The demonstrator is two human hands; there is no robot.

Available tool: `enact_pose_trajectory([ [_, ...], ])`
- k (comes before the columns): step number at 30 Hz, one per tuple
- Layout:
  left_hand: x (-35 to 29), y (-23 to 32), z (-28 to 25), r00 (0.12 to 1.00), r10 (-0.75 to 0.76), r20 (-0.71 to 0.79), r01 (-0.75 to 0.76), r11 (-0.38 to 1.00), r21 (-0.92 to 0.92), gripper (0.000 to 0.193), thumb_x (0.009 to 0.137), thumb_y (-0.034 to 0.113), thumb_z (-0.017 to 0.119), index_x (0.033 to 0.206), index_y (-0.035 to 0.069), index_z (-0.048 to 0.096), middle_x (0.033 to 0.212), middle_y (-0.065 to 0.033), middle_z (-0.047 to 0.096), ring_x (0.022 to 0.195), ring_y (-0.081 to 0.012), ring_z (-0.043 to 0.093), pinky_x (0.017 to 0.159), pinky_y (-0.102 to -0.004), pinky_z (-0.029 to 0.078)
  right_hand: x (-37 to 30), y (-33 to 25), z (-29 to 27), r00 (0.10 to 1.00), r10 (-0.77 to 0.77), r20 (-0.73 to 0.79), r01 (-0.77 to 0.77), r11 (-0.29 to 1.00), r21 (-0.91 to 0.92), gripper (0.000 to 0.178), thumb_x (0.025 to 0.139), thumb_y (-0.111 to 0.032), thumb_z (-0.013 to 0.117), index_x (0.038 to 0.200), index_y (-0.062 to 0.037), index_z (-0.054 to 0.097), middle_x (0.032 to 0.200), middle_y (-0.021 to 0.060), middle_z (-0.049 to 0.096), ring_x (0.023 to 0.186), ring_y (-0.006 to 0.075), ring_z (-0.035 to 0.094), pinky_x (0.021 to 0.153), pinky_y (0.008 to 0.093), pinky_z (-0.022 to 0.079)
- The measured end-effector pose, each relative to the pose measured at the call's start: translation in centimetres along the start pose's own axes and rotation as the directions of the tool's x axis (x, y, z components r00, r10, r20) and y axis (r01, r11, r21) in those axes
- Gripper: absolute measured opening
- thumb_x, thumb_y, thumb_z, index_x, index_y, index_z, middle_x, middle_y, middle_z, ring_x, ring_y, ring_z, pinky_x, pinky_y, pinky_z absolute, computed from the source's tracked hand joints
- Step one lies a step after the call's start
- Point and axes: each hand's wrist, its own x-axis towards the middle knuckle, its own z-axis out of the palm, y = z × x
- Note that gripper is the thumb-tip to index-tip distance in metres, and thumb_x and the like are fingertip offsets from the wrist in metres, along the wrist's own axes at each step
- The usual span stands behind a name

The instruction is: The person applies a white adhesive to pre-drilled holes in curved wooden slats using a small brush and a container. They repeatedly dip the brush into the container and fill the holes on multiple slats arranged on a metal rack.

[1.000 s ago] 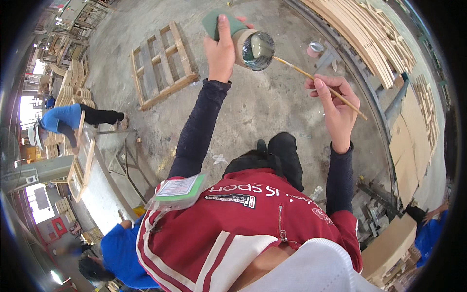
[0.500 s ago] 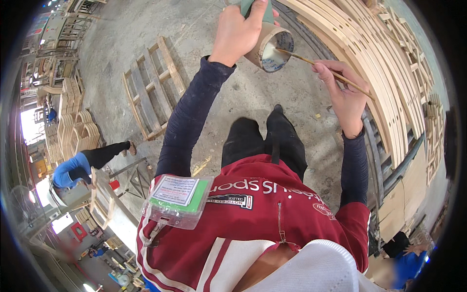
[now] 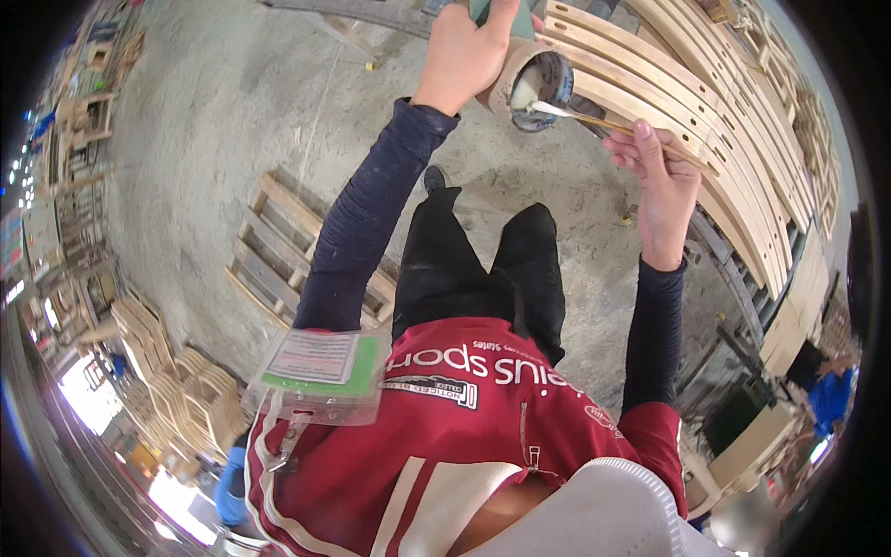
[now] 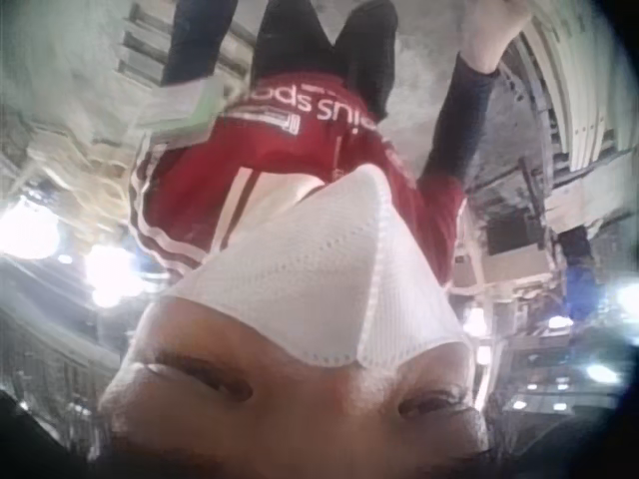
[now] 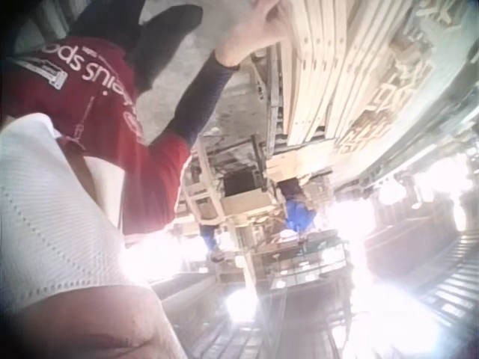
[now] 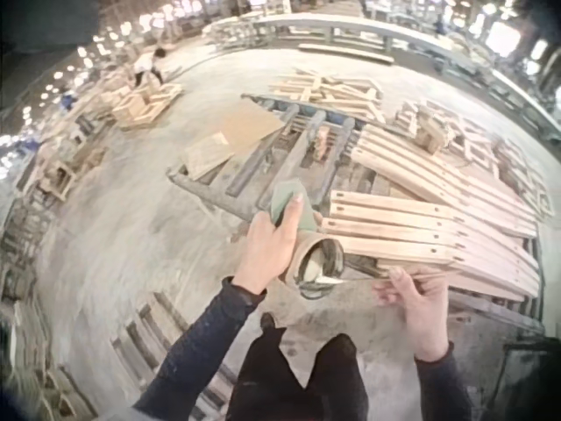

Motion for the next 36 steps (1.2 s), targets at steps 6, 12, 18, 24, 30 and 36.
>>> enact_pose_trajectory([
  [6, 6.1, -3.0, 0.2, 0.960, -0.188, 0.207, 0.231, 0.951, -0.207, 0.064, 0.098, 0.053, 0.049, 0.100, -0.007, 0.070, 0.090, -0.0239, 0.072, 0.091, -0.0347, 0.070, 0.079, -0.0434, 0.053, 3.5, 3.3, 5.3, 0.981, 0.097, -0.165, -0.048, 0.959, 0.279, 0.023, 0.096, -0.017, 0.067, 0.108, 0.0025, 0.065, 0.104, 0.0157, 0.071, 0.091, 0.0226, 0.072, 0.078, 0.0293, 0.057],
  [12, 8.9, -6.2, 3.4, 0.907, 0.010, 0.421, 0.279, 0.736, -0.617, 0.047, 0.103, 0.039, 0.048, 0.104, -0.005, 0.066, 0.096, -0.0134, 0.073, 0.086, -0.0199, 0.072, 0.077, -0.0311, 0.058, 6.4, 7.5, 5.7, 0.937, 0.276, -0.213, -0.201, 0.928, 0.314, 0.011, 0.098, -0.014, 0.064, 0.095, -0.0042, 0.061, 0.108, 0.0183, 0.071, 0.093, 0.0228, 0.072, 0.076, 0.0288, 0.058],
  [18, 10.1, -10.4, 4.5, 0.895, -0.070, 0.441, 0.327, 0.777, -0.538, 0.046, 0.104, 0.038, 0.047, 0.103, -0.004, 0.066, 0.100, -0.0134, 0.073, 0.086, -0.0176, 0.071, 0.077, -0.0310, 0.057, 7.2, 8.8, 4.8, 0.891, 0.143, -0.430, -0.048, 0.973, 0.225, 0.019, 0.095, -0.018, 0.069, 0.092, -0.0009, 0.061, 0.098, 0.0202, 0.071, 0.086, 0.0220, 0.073, 0.072, 0.0271, 0.058],
  [24, 10.1, -12.7, 2.6, 0.867, -0.200, 0.456, 0.450, 0.705, -0.548, 0.048, 0.102, 0.042, 0.050, 0.107, -0.004, 0.063, 0.102, -0.0155, 0.072, 0.087, -0.0186, 0.071, 0.078, -0.0316, 0.058, 8.0, 11.8, 4.2, 0.841, 0.019, -0.541, -0.072, 0.994, -0.076, 0.018, 0.092, -0.013, 0.072, 0.090, 0.0010, 0.061, 0.083, 0.0160, 0.073, 0.071, 0.0182, 0.073, 0.063, 0.0232, 0.057],
  [30, 8.9, -13.4, 1.1, 0.835, -0.228, 0.500, 0.508, 0.666, -0.546, 0.053, 0.100, 0.046, 0.053, 0.113, -0.006, 0.057, 0.105, -0.0169, 0.070, 0.092, -0.0242, 0.072, 0.079, -0.0349, 0.060, 8.7, 12.9, 4.9, 0.848, -0.016, -0.529, -0.050, 0.993, -0.110, 0.020, 0.092, -0.014, 0.073, 0.087, 0.0011, 0.061, 0.082, 0.0158, 0.073, 0.072, 0.0171, 0.073, 0.064, 0.0235, 0.057],
  [36, 8.5, -14.5, 0.1, 0.826, -0.256, 0.501, 0.530, 0.656, -0.538, 0.052, 0.100, 0.046, 0.053, 0.115, -0.004, 0.056, 0.106, -0.0173, 0.070, 0.095, -0.0257, 0.071, 0.079, -0.0366, 0.060, 8.6, 12.9, 4.9, 0.831, -0.034, -0.556, -0.036, 0.993, -0.114, 0.021, 0.091, -0.016, 0.073, 0.088, 0.0014, 0.061, 0.082, 0.0162, 0.073, 0.073, 0.0175, 0.073, 0.064, 0.0245, 0.058],
])
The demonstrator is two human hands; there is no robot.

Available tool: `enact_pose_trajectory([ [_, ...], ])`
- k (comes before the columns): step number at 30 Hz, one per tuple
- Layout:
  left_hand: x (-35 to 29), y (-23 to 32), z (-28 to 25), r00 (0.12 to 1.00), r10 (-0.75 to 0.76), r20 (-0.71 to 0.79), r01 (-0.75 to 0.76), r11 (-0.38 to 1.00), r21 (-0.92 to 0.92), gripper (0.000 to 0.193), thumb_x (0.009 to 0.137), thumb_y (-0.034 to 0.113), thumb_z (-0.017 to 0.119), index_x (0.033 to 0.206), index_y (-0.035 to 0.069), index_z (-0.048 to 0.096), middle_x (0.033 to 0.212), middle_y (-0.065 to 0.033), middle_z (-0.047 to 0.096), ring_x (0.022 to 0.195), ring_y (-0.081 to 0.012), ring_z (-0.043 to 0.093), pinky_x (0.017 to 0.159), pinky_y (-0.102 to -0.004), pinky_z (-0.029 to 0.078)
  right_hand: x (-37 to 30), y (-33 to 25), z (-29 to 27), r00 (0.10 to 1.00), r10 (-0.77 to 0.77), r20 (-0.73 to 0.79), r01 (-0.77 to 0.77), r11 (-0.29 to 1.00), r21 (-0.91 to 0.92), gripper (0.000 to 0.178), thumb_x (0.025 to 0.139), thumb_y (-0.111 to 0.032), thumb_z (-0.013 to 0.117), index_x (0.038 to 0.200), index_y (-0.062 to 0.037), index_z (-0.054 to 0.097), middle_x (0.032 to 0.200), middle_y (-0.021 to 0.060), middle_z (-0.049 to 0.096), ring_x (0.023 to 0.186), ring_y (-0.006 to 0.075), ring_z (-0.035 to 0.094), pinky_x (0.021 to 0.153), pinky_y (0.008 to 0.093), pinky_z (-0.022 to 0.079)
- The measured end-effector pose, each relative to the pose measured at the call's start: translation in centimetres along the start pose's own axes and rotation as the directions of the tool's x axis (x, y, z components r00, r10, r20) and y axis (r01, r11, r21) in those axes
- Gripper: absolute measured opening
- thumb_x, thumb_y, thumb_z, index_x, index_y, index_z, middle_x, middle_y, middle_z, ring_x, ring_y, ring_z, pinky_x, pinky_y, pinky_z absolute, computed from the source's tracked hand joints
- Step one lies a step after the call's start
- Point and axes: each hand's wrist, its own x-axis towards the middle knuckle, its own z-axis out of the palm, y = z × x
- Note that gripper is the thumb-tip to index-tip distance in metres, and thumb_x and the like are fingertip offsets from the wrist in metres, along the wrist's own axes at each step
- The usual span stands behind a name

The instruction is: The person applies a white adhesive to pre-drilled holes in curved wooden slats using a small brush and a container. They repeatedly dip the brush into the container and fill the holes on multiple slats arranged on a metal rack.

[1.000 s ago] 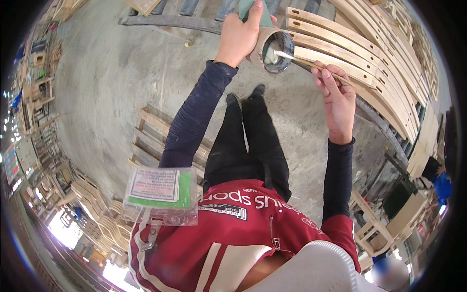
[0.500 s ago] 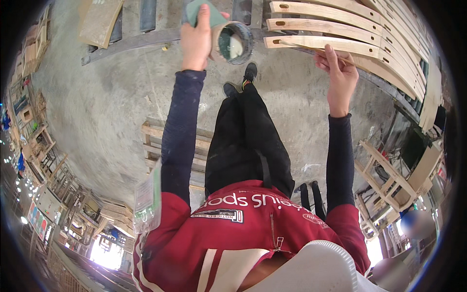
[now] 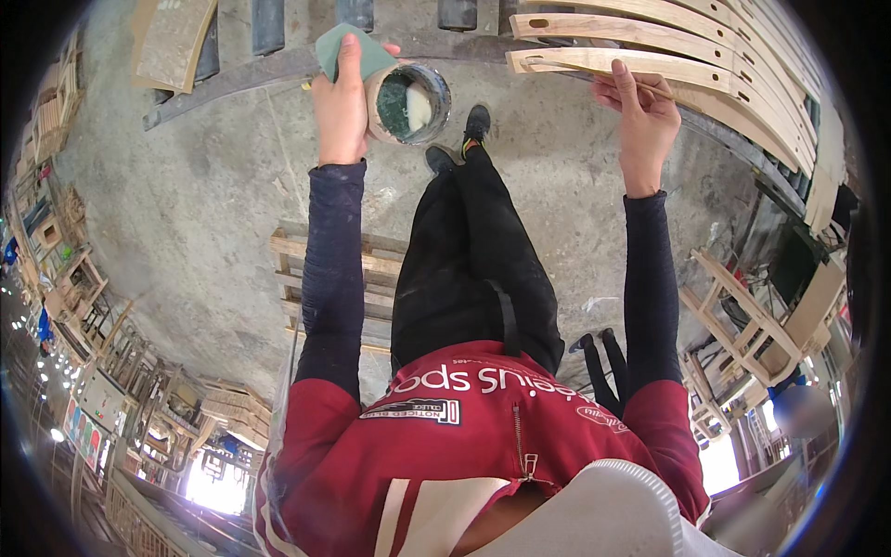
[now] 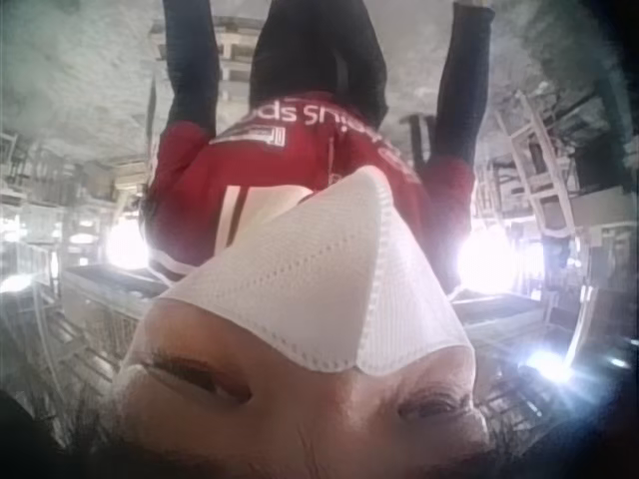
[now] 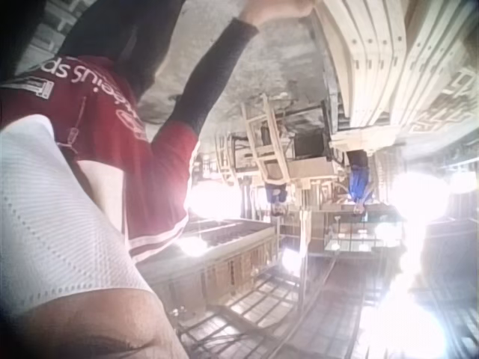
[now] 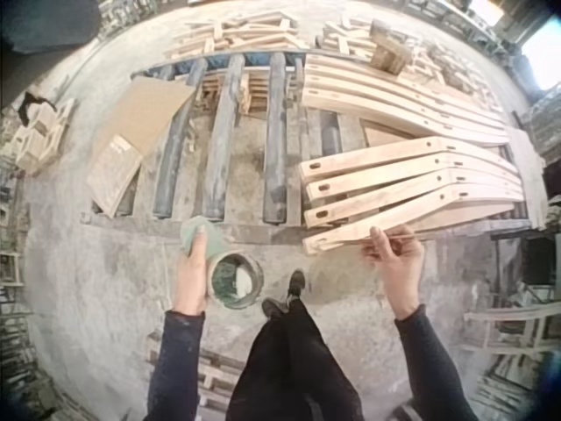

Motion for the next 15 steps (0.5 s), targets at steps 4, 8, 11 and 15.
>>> enact_pose_trajectory([
  [4, -0.5, 0.1, -0.4, 1.000, -0.017, 0.003, 0.017, 1.000, -0.014, 0.051, 0.100, 0.045, 0.052, 0.115, -0.004, 0.056, 0.108, -0.0177, 0.069, 0.096, -0.0259, 0.071, 0.079, -0.0371, 0.060, -0.2, -0.1, -0.8, 1.000, -0.017, 0.021, 0.019, 0.998, -0.063, 0.022, 0.091, -0.016, 0.074, 0.089, 0.0015, 0.060, 0.082, 0.0165, 0.072, 0.074, 0.0187, 0.073, 0.066, 0.0267, 0.060],
  [8, -0.7, 0.2, -0.1, 1.000, 0.000, -0.019, -0.001, 0.998, -0.056, 0.047, 0.102, 0.040, 0.051, 0.109, -0.006, 0.058, 0.101, -0.0169, 0.070, 0.087, -0.0243, 0.072, 0.074, -0.0357, 0.060, -0.1, -0.2, -0.8, 0.998, -0.058, 0.003, 0.058, 0.998, -0.012, 0.022, 0.091, -0.016, 0.073, 0.090, 0.0020, 0.061, 0.082, 0.0165, 0.072, 0.074, 0.0195, 0.073, 0.067, 0.0275, 0.061],
  [11, -0.6, 0.0, -0.4, 1.000, 0.002, 0.007, -0.001, 0.999, -0.033, 0.051, 0.100, 0.045, 0.053, 0.114, -0.004, 0.056, 0.107, -0.0177, 0.069, 0.095, -0.0260, 0.071, 0.080, -0.0362, 0.060, 0.3, 0.0, -0.2, 0.998, -0.058, 0.007, 0.058, 0.998, 0.015, 0.022, 0.091, -0.015, 0.073, 0.090, 0.0021, 0.061, 0.082, 0.0163, 0.072, 0.074, 0.0193, 0.073, 0.067, 0.0275, 0.061],
  [15, -0.7, 0.1, -0.8, 1.000, 0.011, 0.002, -0.011, 1.000, -0.021, 0.051, 0.100, 0.045, 0.054, 0.114, -0.004, 0.057, 0.105, -0.0174, 0.070, 0.094, -0.0260, 0.071, 0.079, -0.0357, 0.060, 0.4, 0.0, -0.1, 0.997, -0.070, -0.009, 0.070, 0.998, 0.002, 0.020, 0.091, -0.014, 0.073, 0.090, 0.0023, 0.061, 0.082, 0.0156, 0.073, 0.074, 0.0185, 0.073, 0.068, 0.0276, 0.061],
])
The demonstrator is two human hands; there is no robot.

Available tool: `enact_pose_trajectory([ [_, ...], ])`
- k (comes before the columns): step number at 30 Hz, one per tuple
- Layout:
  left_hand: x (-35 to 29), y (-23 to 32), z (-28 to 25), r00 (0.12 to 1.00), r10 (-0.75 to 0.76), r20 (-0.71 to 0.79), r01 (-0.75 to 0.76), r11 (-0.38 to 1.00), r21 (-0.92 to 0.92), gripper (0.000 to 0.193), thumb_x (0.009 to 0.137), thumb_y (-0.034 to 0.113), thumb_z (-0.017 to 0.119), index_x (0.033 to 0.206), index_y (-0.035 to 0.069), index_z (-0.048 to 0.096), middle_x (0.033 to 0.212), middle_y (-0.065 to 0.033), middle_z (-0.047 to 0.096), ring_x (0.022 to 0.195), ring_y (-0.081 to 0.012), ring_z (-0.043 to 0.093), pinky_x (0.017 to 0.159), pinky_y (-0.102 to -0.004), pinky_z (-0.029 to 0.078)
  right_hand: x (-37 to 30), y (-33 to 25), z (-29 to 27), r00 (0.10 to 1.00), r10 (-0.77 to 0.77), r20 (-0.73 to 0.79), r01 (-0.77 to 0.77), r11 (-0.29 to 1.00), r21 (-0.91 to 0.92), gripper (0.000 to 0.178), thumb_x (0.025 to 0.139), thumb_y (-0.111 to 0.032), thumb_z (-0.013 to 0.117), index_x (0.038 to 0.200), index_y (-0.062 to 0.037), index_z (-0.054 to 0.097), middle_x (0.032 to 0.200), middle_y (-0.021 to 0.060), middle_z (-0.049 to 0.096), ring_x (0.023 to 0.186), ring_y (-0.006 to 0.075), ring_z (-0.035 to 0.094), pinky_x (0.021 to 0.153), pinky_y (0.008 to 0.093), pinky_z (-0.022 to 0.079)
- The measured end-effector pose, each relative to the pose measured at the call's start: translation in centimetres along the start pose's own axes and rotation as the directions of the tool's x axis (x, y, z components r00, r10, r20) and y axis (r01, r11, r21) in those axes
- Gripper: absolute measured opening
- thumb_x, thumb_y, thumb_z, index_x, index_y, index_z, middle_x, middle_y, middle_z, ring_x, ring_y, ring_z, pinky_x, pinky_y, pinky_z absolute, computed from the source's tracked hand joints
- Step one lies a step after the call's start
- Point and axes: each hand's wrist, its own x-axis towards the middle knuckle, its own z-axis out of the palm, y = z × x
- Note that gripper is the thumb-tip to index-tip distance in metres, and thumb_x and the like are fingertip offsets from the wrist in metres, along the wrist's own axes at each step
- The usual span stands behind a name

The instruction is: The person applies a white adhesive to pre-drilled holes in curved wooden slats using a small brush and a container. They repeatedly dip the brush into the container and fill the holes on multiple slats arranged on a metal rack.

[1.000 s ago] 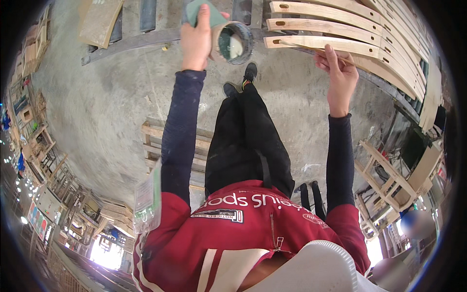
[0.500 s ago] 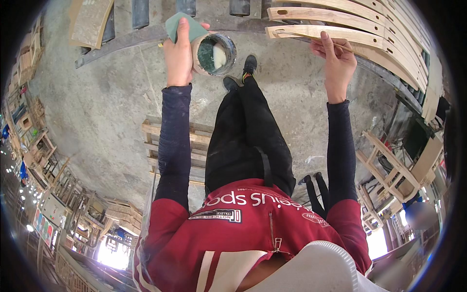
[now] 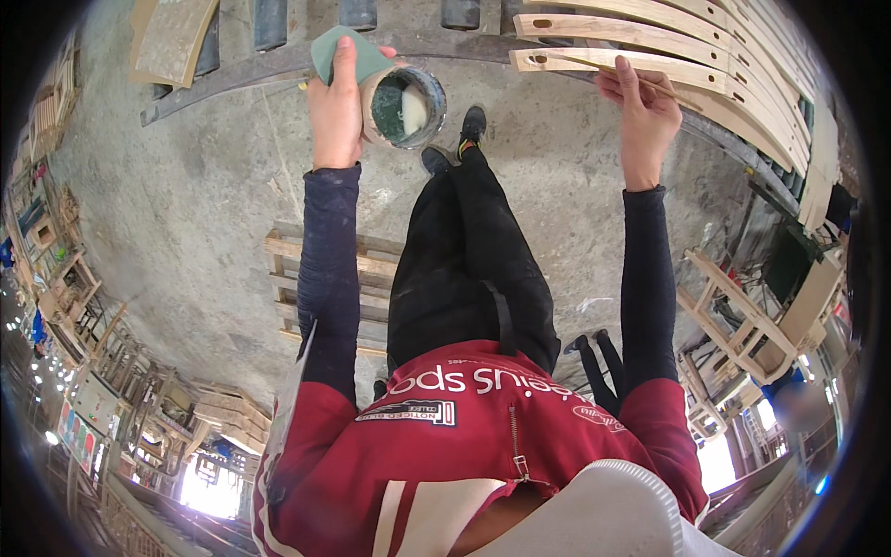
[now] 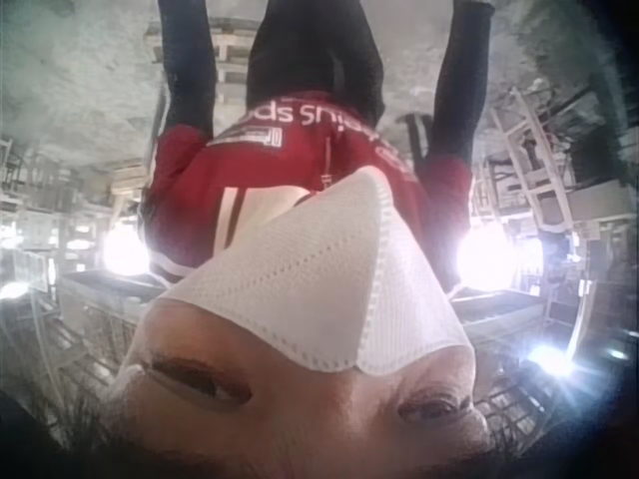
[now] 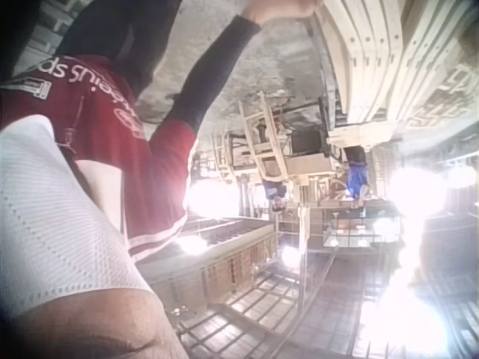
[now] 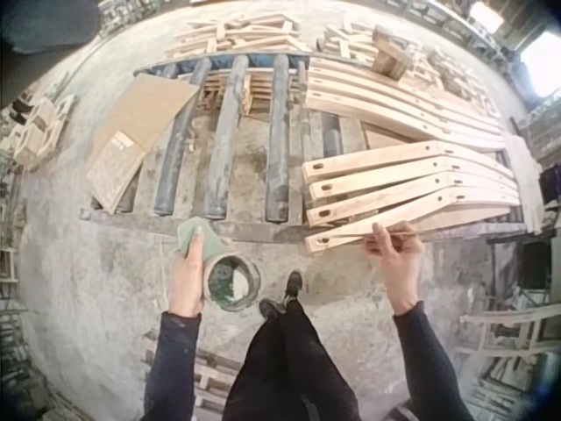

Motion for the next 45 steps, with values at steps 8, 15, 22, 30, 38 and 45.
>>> enact_pose_trajectory([
  [8, -0.7, 0.4, -0.4, 1.000, -0.008, -0.020, 0.008, 1.000, 0.011, 0.051, 0.101, 0.043, 0.052, 0.114, -0.005, 0.056, 0.104, -0.0177, 0.070, 0.092, -0.0267, 0.072, 0.078, -0.0366, 0.059, -0.1, -1.2, 1.8, 0.946, -0.249, 0.207, 0.312, 0.871, -0.378, 0.017, 0.090, -0.018, 0.075, 0.087, -0.0035, 0.066, 0.077, 0.0041, 0.073, 0.071, 0.0119, 0.073, 0.064, 0.0231, 0.055],
  [15, -0.7, 1.0, -0.4, 0.999, 0.031, -0.035, -0.032, 0.999, -0.019, 0.047, 0.103, 0.038, 0.050, 0.108, -0.007, 0.060, 0.101, -0.0172, 0.071, 0.086, -0.0242, 0.072, 0.076, -0.0350, 0.059, 0.6, -2.6, 2.5, 0.823, -0.387, 0.416, 0.564, 0.641, -0.521, 0.022, 0.088, -0.028, 0.075, 0.083, -0.0093, 0.065, 0.069, 0.0036, 0.070, 0.068, 0.0168, 0.073, 0.060, 0.0256, 0.053],
  [22, 0.6, 1.9, 0.4, 0.996, 0.086, -0.014, -0.085, 0.995, 0.050, 0.048, 0.102, 0.042, 0.049, 0.111, -0.005, 0.060, 0.103, -0.0148, 0.072, 0.090, -0.0198, 0.071, 0.080, -0.0329, 0.057, 0.6, -3.5, 2.5, 0.828, -0.346, 0.442, 0.554, 0.631, -0.544, 0.017, 0.089, -0.023, 0.074, 0.087, -0.0081, 0.066, 0.071, 0.0050, 0.070, 0.069, 0.0159, 0.073, 0.062, 0.0250, 0.054],
  [30, 3.8, 2.9, 3.4, 0.972, 0.229, 0.046, -0.230, 0.973, 0.023, 0.050, 0.103, 0.043, 0.047, 0.109, -0.004, 0.062, 0.100, -0.0144, 0.073, 0.087, -0.0181, 0.071, 0.078, -0.0304, 0.057, 0.4, -5.9, 0.4, 0.895, -0.263, 0.361, 0.365, 0.897, -0.250, 0.008, 0.091, -0.004, 0.069, 0.093, 0.0024, 0.064, 0.094, 0.0095, 0.075, 0.082, 0.0145, 0.073, 0.074, 0.0247, 0.057],
  [38, 2.1, 9.2, 9.3, 0.934, 0.341, 0.105, -0.356, 0.889, 0.288, 0.054, 0.102, 0.046, 0.046, 0.099, 0.000, 0.074, 0.083, -0.0093, 0.074, 0.078, -0.0200, 0.070, 0.078, -0.0319, 0.053, -1.2, -11.3, 2.1, 0.897, -0.332, 0.290, 0.357, 0.933, -0.035, 0.012, 0.089, -0.002, 0.072, 0.095, 0.0051, 0.064, 0.091, 0.0106, 0.074, 0.083, 0.0122, 0.071, 0.077, 0.0229, 0.057],
  [45, 1.9, 13.4, 12.6, 0.882, 0.416, 0.221, -0.460, 0.861, 0.215, 0.052, 0.103, 0.044, 0.045, 0.095, 0.001, 0.073, 0.084, -0.0081, 0.074, 0.078, -0.0195, 0.071, 0.075, -0.0321, 0.053, 1.0, -14.3, 1.4, 0.939, -0.170, 0.300, 0.199, 0.978, -0.068, 0.016, 0.089, -0.008, 0.074, 0.089, 0.0058, 0.065, 0.086, 0.0091, 0.073, 0.080, 0.0134, 0.071, 0.074, 0.0248, 0.058],
])
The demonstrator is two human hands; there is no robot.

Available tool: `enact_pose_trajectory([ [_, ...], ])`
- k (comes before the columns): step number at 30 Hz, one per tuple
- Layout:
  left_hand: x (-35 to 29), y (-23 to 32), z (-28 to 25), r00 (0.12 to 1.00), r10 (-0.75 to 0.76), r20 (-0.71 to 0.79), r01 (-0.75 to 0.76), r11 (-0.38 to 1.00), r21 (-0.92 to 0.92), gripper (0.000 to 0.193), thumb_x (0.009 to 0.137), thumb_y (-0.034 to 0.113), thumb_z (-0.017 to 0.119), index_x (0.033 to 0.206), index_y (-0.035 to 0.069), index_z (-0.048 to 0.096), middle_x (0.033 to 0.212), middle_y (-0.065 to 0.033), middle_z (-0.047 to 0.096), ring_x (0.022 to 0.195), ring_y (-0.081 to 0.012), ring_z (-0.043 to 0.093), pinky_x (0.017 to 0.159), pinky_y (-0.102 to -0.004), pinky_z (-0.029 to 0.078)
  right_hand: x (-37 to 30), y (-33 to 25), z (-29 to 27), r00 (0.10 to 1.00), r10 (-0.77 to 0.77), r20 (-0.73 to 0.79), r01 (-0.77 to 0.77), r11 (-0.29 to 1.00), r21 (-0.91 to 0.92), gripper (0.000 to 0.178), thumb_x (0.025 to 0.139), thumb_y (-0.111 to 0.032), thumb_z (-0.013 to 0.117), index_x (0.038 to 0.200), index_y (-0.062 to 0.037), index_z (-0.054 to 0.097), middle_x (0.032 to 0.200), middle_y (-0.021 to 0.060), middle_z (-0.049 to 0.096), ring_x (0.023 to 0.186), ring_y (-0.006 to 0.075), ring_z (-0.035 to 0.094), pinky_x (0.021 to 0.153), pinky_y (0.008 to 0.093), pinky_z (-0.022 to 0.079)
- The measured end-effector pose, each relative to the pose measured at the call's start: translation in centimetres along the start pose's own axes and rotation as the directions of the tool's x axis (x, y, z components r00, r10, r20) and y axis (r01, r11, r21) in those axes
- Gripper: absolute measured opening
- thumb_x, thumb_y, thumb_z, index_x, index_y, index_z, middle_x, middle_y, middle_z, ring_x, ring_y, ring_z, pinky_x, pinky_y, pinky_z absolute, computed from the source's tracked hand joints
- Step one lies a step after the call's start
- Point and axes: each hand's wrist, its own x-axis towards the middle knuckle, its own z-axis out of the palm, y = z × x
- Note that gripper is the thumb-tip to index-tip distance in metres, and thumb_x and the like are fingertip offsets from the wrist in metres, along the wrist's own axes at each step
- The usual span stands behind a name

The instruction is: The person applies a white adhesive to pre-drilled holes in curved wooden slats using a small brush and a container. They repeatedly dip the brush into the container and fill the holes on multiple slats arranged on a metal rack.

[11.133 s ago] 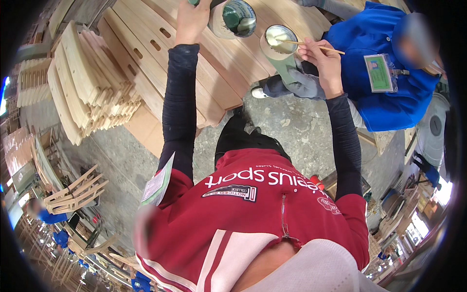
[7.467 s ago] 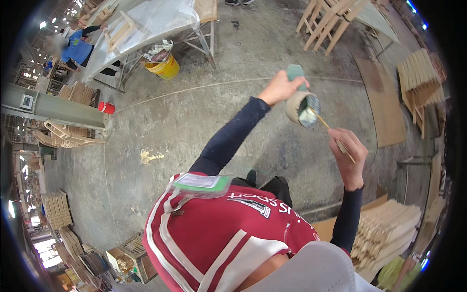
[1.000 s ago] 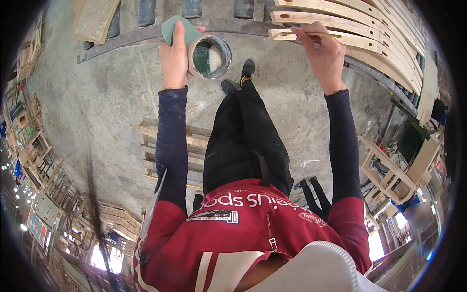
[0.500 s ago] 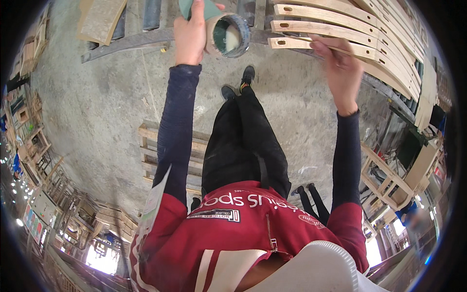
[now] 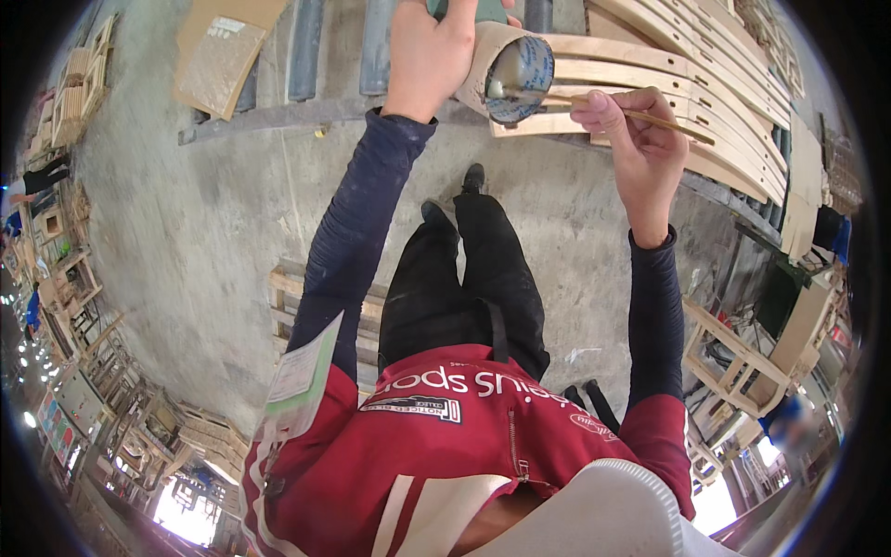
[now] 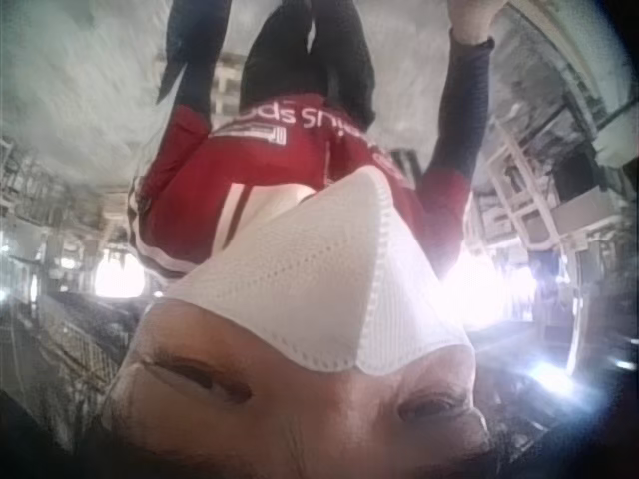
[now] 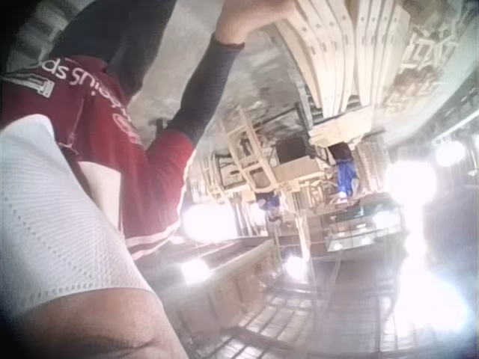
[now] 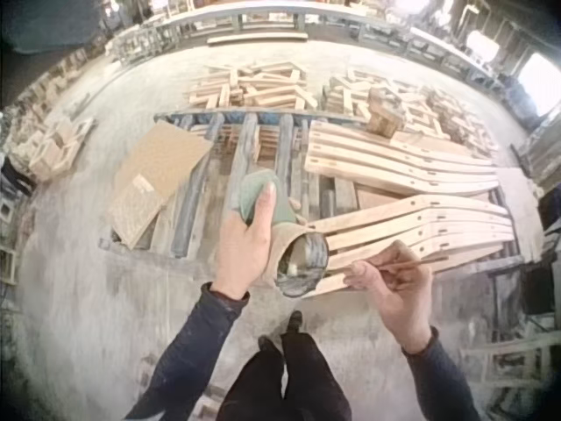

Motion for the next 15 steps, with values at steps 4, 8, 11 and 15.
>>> enact_pose_trajectory([
  [4, 2.6, 1.6, 1.4, 1.000, 0.020, -0.001, -0.020, 1.000, -0.019, 0.053, 0.104, 0.044, 0.044, 0.096, 0.000, 0.073, 0.083, -0.0088, 0.074, 0.077, -0.0195, 0.071, 0.072, -0.0318, 0.053, 2.9, 0.6, -2.0, 0.992, 0.126, 0.027, -0.129, 0.963, 0.235, 0.015, 0.094, -0.010, 0.068, 0.096, 0.0045, 0.062, 0.092, 0.0151, 0.073, 0.080, 0.0205, 0.073, 0.073, 0.0283, 0.060],
  [8, 6.5, 1.7, 2.2, 0.996, -0.052, 0.067, 0.046, 0.995, 0.086, 0.054, 0.104, 0.044, 0.044, 0.100, -0.001, 0.072, 0.088, -0.0106, 0.075, 0.082, -0.0201, 0.071, 0.075, -0.0334, 0.053, 6.6, 1.1, -3.6, 0.966, 0.257, 0.035, -0.239, 0.828, 0.507, 0.016, 0.096, -0.012, 0.065, 0.103, 0.0018, 0.060, 0.105, 0.0204, 0.070, 0.093, 0.0213, 0.072, 0.076, 0.0285, 0.060],
  [11, 9.8, 0.8, 4.2, 0.995, 0.015, 0.095, -0.004, 0.994, -0.113, 0.054, 0.104, 0.045, 0.045, 0.103, -0.004, 0.068, 0.090, -0.0136, 0.074, 0.081, -0.0179, 0.072, 0.075, -0.0294, 0.058, 10.3, 2.3, -5.2, 0.946, 0.314, 0.080, -0.306, 0.781, 0.544, 0.018, 0.097, -0.016, 0.065, 0.104, -0.0011, 0.060, 0.106, 0.0207, 0.070, 0.092, 0.0199, 0.071, 0.073, 0.0269, 0.059],
  [15, 13.9, -0.3, 5.8, 0.996, 0.045, 0.074, -0.034, 0.989, -0.143, 0.057, 0.103, 0.046, 0.045, 0.098, -0.005, 0.070, 0.085, -0.0133, 0.074, 0.078, -0.0179, 0.072, 0.073, -0.0286, 0.058, 14.7, 3.5, -6.4, 0.917, 0.388, 0.091, -0.376, 0.769, 0.517, 0.017, 0.097, -0.021, 0.066, 0.098, -0.0055, 0.059, 0.098, 0.0213, 0.071, 0.082, 0.0189, 0.072, 0.070, 0.0276, 0.059],
])
